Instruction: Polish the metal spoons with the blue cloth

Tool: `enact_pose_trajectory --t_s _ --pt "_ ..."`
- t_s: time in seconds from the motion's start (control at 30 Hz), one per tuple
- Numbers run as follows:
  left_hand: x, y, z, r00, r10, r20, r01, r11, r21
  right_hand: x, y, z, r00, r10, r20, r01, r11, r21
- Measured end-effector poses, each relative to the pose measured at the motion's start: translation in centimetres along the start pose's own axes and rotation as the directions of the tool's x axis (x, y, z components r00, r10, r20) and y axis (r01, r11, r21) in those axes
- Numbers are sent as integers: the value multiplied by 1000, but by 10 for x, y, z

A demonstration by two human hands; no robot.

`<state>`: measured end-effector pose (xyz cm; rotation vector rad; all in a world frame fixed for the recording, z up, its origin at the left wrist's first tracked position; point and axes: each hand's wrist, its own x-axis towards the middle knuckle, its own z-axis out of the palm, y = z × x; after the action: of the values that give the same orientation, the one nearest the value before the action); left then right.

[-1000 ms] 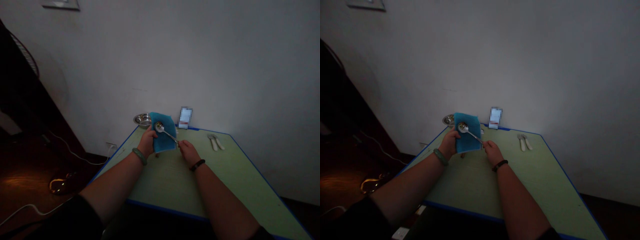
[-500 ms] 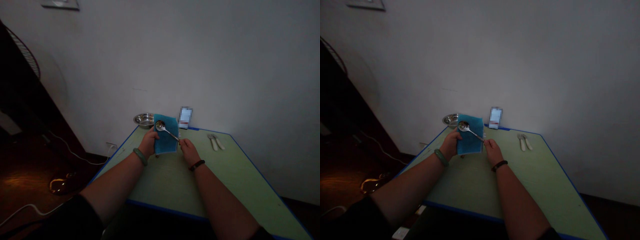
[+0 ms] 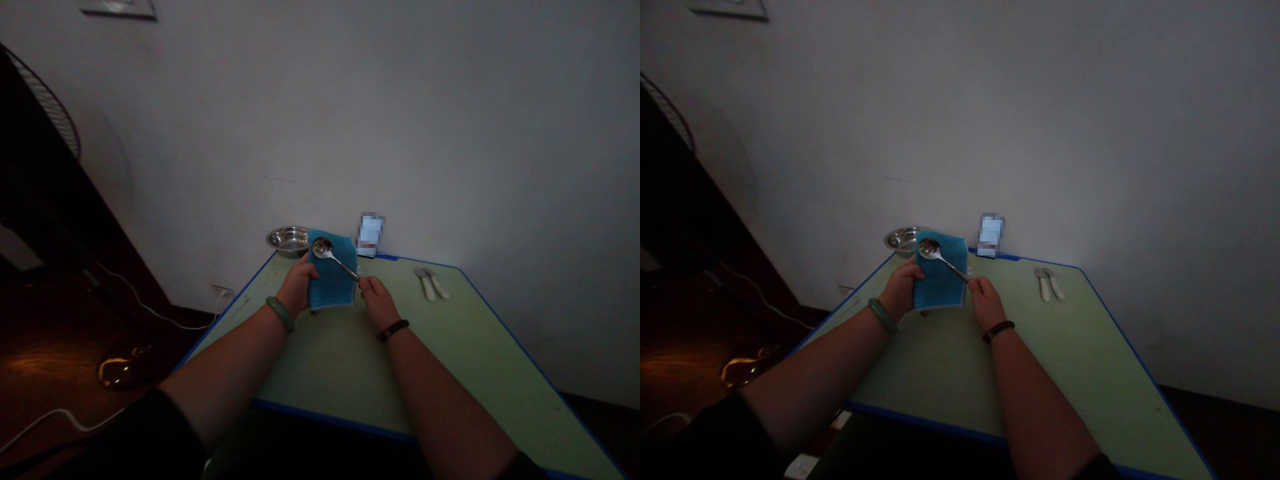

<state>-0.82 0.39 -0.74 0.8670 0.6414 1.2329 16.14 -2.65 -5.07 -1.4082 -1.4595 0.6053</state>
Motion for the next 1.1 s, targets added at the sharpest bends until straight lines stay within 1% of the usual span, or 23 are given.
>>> enact_pose_trajectory --t_s 0.13,0.37,0.47,0.57,0.67,0.83,0.93,1.1 --pt "0 1 1 1000 10 6 -9 1000 -4 1 2 2 1000 0 -2 0 1000 10" --pt "-2 1 3 1000 -13 -10 13 999 -51 0 4 4 999 -30 29 29 999 24" --pt "-2 -1 4 999 -43 24 45 996 -74 0 4 4 999 -35 34 34 999 34" --pt "-1 -4 3 996 -76 52 79 995 -68 1 4 4 999 -2 37 1 999 37" --pt "-2 -6 3 994 -77 83 81 996 -47 1 2 3 998 40 44 -40 999 3" --pt "-3 -9 3 984 -74 163 78 997 -18 0 -5 0 997 57 48 -54 997 -45" --pt "-3 -10 3 981 -66 183 63 998 21 -1 -8 -1 997 66 47 -63 995 -75" --pt "-5 -11 6 966 -106 237 93 994 63 -1 -10 -1 997 72 36 -68 992 -109"
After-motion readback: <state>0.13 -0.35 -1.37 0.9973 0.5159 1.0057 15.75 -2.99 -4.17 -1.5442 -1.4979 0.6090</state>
